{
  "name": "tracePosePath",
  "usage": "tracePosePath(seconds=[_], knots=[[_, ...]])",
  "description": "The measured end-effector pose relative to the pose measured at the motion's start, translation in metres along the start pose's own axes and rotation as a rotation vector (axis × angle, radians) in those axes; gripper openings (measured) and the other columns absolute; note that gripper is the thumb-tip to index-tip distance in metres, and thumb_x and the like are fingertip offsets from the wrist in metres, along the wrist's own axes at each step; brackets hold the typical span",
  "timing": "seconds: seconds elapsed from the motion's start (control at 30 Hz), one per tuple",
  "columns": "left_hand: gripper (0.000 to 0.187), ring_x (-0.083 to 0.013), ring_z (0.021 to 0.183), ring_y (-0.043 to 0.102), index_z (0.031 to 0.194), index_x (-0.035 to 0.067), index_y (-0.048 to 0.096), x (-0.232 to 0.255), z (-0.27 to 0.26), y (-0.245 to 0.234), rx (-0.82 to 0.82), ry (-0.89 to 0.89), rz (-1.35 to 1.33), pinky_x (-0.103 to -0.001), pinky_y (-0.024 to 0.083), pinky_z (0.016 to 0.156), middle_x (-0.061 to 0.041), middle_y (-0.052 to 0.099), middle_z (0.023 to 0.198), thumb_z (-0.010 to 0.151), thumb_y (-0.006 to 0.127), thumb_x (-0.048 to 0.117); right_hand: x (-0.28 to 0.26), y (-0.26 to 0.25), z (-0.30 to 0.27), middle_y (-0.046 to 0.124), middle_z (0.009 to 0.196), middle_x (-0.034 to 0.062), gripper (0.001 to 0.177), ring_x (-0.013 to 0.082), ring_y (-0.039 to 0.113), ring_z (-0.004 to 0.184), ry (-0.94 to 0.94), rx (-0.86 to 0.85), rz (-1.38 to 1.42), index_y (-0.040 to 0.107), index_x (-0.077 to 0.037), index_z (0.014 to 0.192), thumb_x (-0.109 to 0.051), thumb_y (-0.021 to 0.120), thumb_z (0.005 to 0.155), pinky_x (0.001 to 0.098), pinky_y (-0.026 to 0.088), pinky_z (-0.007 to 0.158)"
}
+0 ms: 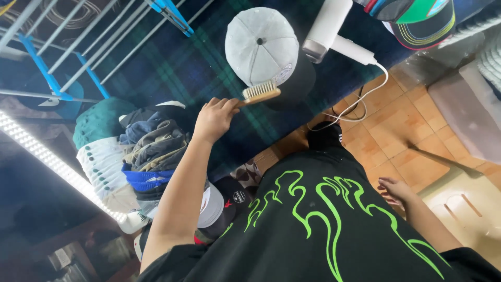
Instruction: Cleaning and steaming baseball caps using a hair dryer and a brush to restore their shape and remove lint.
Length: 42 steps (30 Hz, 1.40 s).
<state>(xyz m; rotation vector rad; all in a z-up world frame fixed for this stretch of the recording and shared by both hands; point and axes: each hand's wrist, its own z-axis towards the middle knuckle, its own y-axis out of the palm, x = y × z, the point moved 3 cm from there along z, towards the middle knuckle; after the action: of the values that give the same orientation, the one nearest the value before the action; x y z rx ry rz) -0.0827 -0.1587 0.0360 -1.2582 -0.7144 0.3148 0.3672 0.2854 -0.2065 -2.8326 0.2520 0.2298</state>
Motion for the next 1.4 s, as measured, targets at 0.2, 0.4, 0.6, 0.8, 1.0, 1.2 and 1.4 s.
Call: tracePosePath(seconds=[0.2,0.4,0.6,0.8,1.0,1.2,1.4], knots=[[0.012,-0.0301,0.081,0.06,0.111,0.02,0.069,-0.012,0.012,-0.03,0.136,0.053,0.218,-0.046,0.043,0.061,0.003,0.067,0.089,0.101,0.064,0.026,-0.021,0.013,-0.01,0.066,0.128,0.0207,0.039,0.0363,0.06,0.107,-0.06,-0.007,0.041,0.057,-0.008,0.146,-0.027,0.052,0.111,0.049,0.047,0.095],[0.024,-0.0266,0.091,0.07,0.129,0.006,0.061,-0.003,0.02,-0.049,0.32,-0.11,-0.31,-0.039,0.056,0.082,-0.004,0.071,0.1,0.105,0.059,0.011,-0.021,0.001,-0.004,0.068,0.125,0.0228,0.042,0.0376,0.065,0.103,-0.065,-0.03,0.032,0.058,-0.008,0.145,-0.028,0.055,0.109,0.0478,0.052,0.086],[0.03,-0.0251,0.099,0.076,0.125,0.01,0.072,0.044,0.045,-0.019,0.226,-0.055,-0.154,-0.039,0.06,0.075,-0.006,0.077,0.118,0.101,0.066,0.028,-0.008,-0.045,0.002,0.067,0.133,0.0188,0.047,0.0369,0.062,0.114,-0.014,0.044,-0.085,0.055,-0.012,0.15,-0.033,0.054,0.108,0.0515,0.049,0.096],[0.028,-0.0113,0.043,0.059,0.088,0.011,0.061,0.054,0.056,-0.056,0.4,-0.582,-0.493,-0.029,0.049,0.048,0.001,0.069,0.069,0.106,0.048,0.027,-0.022,-0.065,0.02,0.067,0.138,0.017,0.049,0.0379,0.058,0.126,0.004,0.015,-0.191,0.054,-0.015,0.152,-0.037,0.054,0.108,0.0571,0.041,0.11],[0.018,-0.0135,0.046,0.066,0.099,0.016,0.074,0.045,0.062,-0.046,0.376,-0.711,-0.523,-0.029,0.056,0.043,0.003,0.067,0.056,0.104,0.059,0.025,-0.084,-0.103,0.05,0.063,0.138,0.0406,0.062,0.0549,0.049,0.138,-0.35,-0.02,-0.563,0.068,-0.009,0.142,-0.054,0.06,0.1,0.0625,0.033,0.119],[0.029,-0.0088,0.049,0.056,0.103,0.009,0.069,0.076,0.087,-0.059,0.166,-0.799,-0.517,-0.026,0.051,0.051,0.004,0.063,0.07,0.106,0.049,0.031,-0.138,-0.146,0.038,0.066,0.131,0.02,0.043,0.0357,0.064,0.111,-0.15,-0.038,-0.141,0.057,-0.011,0.146,-0.032,0.055,0.11,0.0487,0.051,0.097],[0.033,-0.0144,0.044,0.064,0.085,0.017,0.061,0.068,0.107,-0.073,0.335,-0.988,-0.24,-0.032,0.052,0.058,0.006,0.068,0.067,0.105,0.046,0.038,-0.122,-0.194,0.093,0.072,0.118,0.0132,0.036,0.0264,0.064,0.091,-0.132,-0.053,-0.165,0.065,-0.013,0.138,-0.032,0.057,0.109,0.0445,0.05,0.084]])
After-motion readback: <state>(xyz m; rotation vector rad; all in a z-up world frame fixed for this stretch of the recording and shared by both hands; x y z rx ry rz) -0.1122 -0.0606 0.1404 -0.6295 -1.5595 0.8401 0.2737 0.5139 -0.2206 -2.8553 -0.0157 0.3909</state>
